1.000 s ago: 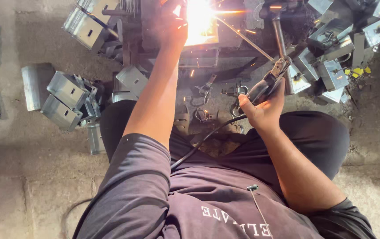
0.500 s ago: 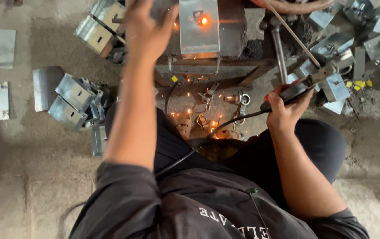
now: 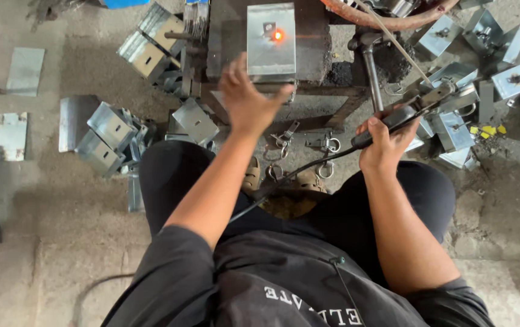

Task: The person sits on the floor and uses a welding torch to attach metal rings to small metal boxes. They pick up a box, place a ring on it, weld the connection, and then set the finished item aside, repeating the process with multiple parts.

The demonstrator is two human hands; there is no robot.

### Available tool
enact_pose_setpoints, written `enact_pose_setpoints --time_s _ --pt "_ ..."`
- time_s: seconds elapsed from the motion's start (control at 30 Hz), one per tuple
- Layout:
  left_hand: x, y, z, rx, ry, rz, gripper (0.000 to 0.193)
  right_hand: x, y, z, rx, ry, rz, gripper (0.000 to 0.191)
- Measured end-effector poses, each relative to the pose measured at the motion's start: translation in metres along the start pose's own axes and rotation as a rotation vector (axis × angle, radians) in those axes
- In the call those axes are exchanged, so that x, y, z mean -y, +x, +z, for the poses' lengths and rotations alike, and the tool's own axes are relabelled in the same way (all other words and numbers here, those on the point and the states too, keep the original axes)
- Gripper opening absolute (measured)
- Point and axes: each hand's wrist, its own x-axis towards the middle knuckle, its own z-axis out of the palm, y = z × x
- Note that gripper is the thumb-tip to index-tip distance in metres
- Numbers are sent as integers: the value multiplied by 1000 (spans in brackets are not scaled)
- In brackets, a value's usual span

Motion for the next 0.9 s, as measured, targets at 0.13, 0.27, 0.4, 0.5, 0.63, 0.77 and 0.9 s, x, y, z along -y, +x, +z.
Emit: enact_pose_setpoints --time_s 0.13,0.27,0.4,0.5,0.63,0.77,0.9 --pt "-22 4 45 168 119 -352 138 1 2 -2 1 12 -25 51" --pt "-29 15 59 98 145 -452 133 6 1 -9 30 -48 -83 61" --pt "-20 24 46 -81 83 -429 111 10 9 -23 -83 10 -66 62" --pt "-1 37 19 1 -1286 -688 99 12 20 -36 -162 141 -81 61" --pt "8 6 -5 546 -2010 -715 117 16 29 -45 -299 169 68 56" --pt "-5 -15 -11 648 -2111 -607 116 18 28 -40 -266 197 140 55" --pt "-4 -5 -7 655 -2093 -610 117 24 20 -29 -187 137 129 56"
